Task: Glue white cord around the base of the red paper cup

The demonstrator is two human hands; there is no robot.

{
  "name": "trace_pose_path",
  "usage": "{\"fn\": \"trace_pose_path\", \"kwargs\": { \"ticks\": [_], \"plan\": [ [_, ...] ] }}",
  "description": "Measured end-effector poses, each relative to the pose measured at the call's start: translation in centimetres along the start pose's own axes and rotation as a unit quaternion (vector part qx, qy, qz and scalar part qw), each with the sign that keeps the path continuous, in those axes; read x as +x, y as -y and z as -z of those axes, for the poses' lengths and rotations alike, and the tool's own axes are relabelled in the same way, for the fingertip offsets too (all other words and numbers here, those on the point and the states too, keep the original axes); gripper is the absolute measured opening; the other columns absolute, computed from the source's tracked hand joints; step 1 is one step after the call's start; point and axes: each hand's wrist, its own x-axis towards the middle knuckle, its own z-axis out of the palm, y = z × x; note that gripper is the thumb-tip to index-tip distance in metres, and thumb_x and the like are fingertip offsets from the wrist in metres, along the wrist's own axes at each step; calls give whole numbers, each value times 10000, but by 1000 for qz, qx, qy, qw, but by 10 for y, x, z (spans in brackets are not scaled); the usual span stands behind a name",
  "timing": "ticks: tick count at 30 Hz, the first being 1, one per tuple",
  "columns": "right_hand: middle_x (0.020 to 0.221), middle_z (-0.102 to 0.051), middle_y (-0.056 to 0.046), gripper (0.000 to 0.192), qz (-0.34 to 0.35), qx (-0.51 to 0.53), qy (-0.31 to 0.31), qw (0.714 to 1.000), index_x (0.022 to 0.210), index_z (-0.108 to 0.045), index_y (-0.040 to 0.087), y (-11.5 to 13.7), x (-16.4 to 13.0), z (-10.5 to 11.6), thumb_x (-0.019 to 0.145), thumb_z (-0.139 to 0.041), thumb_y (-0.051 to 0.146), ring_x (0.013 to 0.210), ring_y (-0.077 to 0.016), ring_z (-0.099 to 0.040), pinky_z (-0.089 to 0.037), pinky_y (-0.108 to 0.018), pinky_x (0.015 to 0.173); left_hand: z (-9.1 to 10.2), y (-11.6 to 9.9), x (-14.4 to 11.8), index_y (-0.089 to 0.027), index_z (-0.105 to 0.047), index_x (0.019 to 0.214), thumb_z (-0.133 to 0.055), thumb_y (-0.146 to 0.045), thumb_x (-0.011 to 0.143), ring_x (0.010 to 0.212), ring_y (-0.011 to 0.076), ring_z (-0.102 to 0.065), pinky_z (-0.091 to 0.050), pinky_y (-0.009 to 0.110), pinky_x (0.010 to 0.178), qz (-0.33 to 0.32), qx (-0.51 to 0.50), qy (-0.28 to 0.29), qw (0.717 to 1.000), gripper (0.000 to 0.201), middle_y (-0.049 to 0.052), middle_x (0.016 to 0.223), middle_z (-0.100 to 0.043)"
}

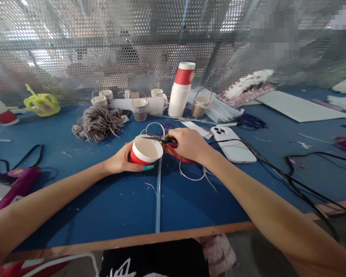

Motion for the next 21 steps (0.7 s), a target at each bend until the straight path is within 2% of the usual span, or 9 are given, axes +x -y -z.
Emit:
{"fn": "trace_pose_path", "kwargs": {
  "ticks": [9,13,21],
  "plan": [
    [871,-719,-142,325,1,-64,11,998,903,-690,142,4,-1,1,882,-467,378,708,-211,-590,-264,-319,584,-4,-4,1,-130,-466,1336,-854,-298,596,1066,260,-653,-484,416,1044,-11,2,7,1000,853,143,1209,-676],
    [903,-733,-159,318,-1,-59,29,998,918,-690,122,6,0,-2,877,-468,345,725,-222,-606,-271,-316,587,-3,-3,0,-127,-495,1294,-856,-295,591,1036,253,-659,-499,409,1024,-5,1,6,1000,807,132,1172,-686],
    [803,-707,-152,281,10,-46,26,999,903,-684,111,8,0,-8,866,-447,257,682,-205,-581,-261,-305,580,-1,-1,-2,-105,-531,1198,-862,-293,589,956,230,-668,-519,398,988,21,-10,12,1000,719,121,1079,-708]
  ]
}}
